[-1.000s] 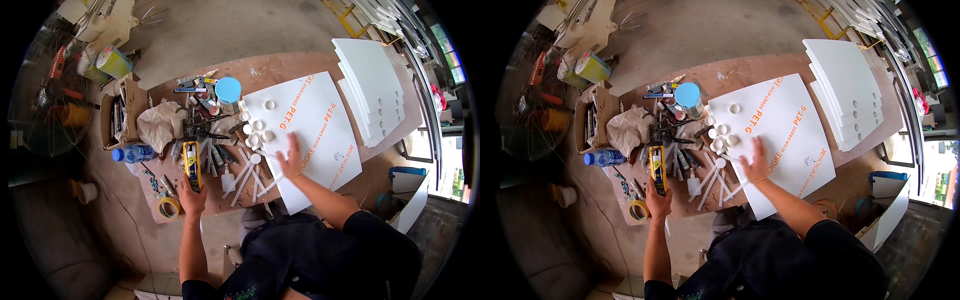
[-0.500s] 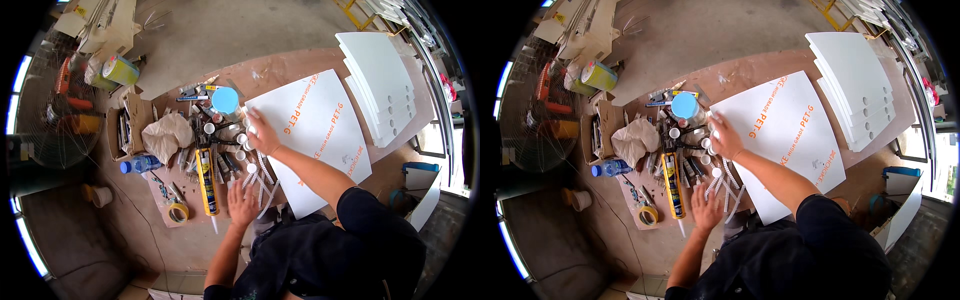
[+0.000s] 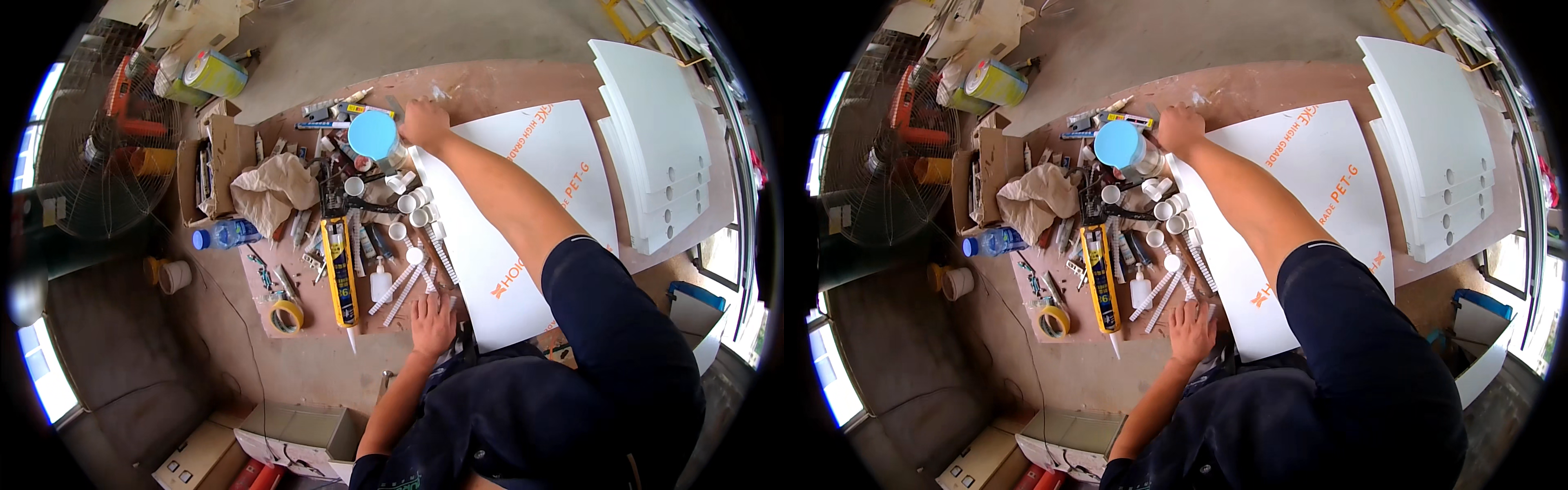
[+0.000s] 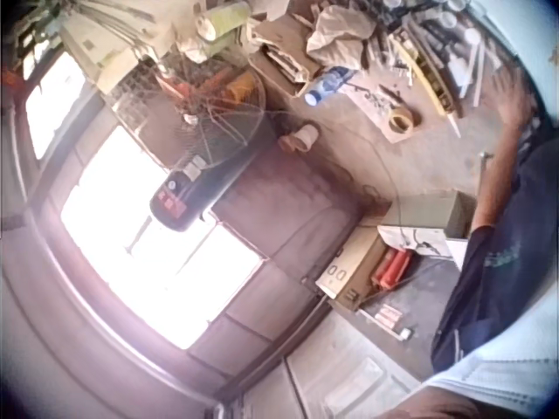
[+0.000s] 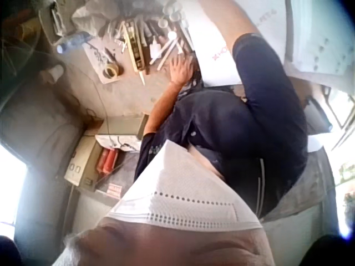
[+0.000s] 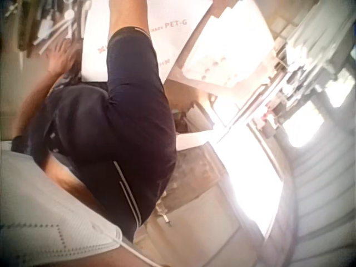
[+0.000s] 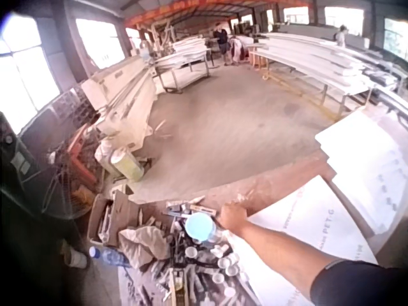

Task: The person applies sealant into the pre-drilled holes of a white cabinet panel using a caulking gun and then uses a utility knife to trim the edges of several white furniture panels on a workbench.

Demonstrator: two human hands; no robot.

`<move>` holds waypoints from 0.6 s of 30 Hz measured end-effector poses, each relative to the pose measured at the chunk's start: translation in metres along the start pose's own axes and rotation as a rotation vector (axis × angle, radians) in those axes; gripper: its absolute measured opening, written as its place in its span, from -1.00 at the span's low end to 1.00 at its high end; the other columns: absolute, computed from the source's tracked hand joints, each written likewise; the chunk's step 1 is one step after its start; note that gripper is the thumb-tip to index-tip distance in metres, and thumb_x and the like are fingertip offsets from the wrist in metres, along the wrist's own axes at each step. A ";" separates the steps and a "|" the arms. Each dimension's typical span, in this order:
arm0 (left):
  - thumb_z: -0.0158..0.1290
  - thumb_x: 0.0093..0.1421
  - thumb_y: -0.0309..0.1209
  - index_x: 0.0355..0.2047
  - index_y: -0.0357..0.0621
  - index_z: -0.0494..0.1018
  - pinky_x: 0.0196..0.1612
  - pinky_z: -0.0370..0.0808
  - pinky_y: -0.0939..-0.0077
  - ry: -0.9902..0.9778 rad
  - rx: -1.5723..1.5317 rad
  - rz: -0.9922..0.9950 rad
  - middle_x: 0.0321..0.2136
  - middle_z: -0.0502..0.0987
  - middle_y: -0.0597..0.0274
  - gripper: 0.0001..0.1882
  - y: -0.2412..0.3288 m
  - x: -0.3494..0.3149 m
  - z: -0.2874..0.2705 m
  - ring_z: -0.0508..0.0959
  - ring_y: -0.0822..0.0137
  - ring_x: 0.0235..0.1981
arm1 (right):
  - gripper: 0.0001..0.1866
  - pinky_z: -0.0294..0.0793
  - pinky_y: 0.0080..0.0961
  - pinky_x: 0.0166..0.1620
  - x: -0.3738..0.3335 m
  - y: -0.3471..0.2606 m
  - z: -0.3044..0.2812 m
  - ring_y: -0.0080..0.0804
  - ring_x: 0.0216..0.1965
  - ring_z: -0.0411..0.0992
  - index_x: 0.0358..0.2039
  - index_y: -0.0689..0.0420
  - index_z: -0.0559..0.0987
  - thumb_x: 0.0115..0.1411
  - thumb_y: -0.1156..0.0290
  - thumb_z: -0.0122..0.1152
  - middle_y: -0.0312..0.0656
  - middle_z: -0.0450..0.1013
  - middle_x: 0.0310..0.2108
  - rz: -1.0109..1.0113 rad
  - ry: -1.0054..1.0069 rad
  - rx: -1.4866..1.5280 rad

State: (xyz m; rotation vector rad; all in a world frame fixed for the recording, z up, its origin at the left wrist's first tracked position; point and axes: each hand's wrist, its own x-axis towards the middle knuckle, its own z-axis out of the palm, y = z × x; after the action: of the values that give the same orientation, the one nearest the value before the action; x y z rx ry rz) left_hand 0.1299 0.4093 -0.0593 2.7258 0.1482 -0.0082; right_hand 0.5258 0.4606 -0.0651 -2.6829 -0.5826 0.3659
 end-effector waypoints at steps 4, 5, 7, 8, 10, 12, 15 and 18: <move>0.15 0.04 -0.39 -0.31 -0.13 0.47 -0.17 0.33 0.14 0.053 -0.011 -0.109 -0.35 0.40 0.13 -0.80 -0.010 0.001 0.001 0.41 0.06 -0.24 | -0.69 0.53 -0.22 0.03 0.008 -0.007 0.004 0.00 0.01 0.49 -0.22 0.19 0.64 0.08 0.29 0.17 0.10 0.53 -0.11 0.055 -0.044 0.041; 0.14 0.05 -0.39 -0.33 -0.13 0.47 -0.19 0.33 0.14 0.048 -0.014 -0.120 -0.36 0.40 0.13 -0.82 -0.013 0.002 -0.001 0.41 0.06 -0.26 | -0.68 0.53 -0.23 0.03 0.011 -0.006 0.005 0.00 0.00 0.50 -0.24 0.17 0.65 0.04 0.25 0.21 0.08 0.53 -0.09 0.093 -0.028 0.035; 0.11 0.07 -0.43 -0.38 -0.14 0.47 -0.25 0.35 0.16 0.070 -0.027 -0.115 -0.40 0.38 0.11 -0.90 -0.022 0.006 -0.007 0.41 0.04 -0.31 | -0.65 0.55 -0.22 -0.01 0.014 -0.003 0.008 0.02 -0.06 0.53 -0.28 0.20 0.66 -0.04 0.24 0.27 0.08 0.55 -0.13 0.104 -0.025 0.066; 0.11 0.08 -0.44 -0.38 -0.14 0.47 -0.26 0.36 0.17 0.119 -0.040 -0.114 -0.41 0.38 0.11 -0.90 -0.025 0.013 -0.013 0.41 0.05 -0.33 | -0.64 0.56 -0.22 -0.03 0.015 -0.004 0.007 0.02 -0.09 0.54 -0.30 0.21 0.66 -0.08 0.24 0.30 0.08 0.56 -0.16 0.107 -0.016 0.083; 0.11 0.08 -0.47 -0.37 -0.14 0.48 -0.29 0.37 0.19 0.214 -0.064 -0.105 -0.42 0.39 0.10 -0.91 -0.032 0.026 -0.030 0.41 0.05 -0.36 | -0.56 0.53 -0.22 0.01 0.010 -0.007 0.008 0.00 -0.06 0.53 -0.19 0.21 0.61 -0.06 0.21 0.28 0.07 0.56 -0.15 0.096 0.007 0.184; 0.17 0.06 -0.49 -0.26 -0.21 0.51 -0.24 0.42 0.19 0.290 -0.067 -0.157 -0.35 0.45 0.06 -0.79 -0.043 0.037 -0.047 0.45 0.02 -0.31 | -0.48 0.51 -0.23 0.04 0.004 -0.001 0.004 -0.02 -0.03 0.52 -0.08 0.21 0.55 -0.04 0.19 0.26 0.07 0.56 -0.14 0.102 0.051 0.275; 0.23 0.06 -0.49 -0.12 -0.32 0.49 -0.17 0.44 0.19 0.480 -0.135 -0.215 -0.25 0.46 -0.03 -0.64 -0.048 0.076 -0.063 0.48 -0.01 -0.25 | -0.61 0.51 -0.13 -0.09 0.006 0.030 -0.005 0.00 -0.14 0.54 -0.13 0.13 0.55 0.00 0.28 0.20 0.06 0.57 -0.23 0.110 0.217 0.397; 0.22 0.08 -0.47 -0.05 -0.39 0.43 -0.13 0.45 0.19 0.583 -0.297 -0.284 -0.19 0.43 -0.12 -0.57 -0.054 0.072 -0.062 0.48 -0.03 -0.23 | -0.86 0.42 -0.17 -0.33 -0.036 0.052 -0.022 -0.06 -0.38 0.51 -0.46 0.19 0.54 0.05 0.38 0.17 0.04 0.52 -0.47 0.046 0.333 0.655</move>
State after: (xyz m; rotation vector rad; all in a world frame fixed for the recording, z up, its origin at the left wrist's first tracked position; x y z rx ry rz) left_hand 0.1946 0.4905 -0.0256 2.3141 0.6431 0.6722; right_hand 0.5189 0.3940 -0.0603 -2.0600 -0.2407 0.0880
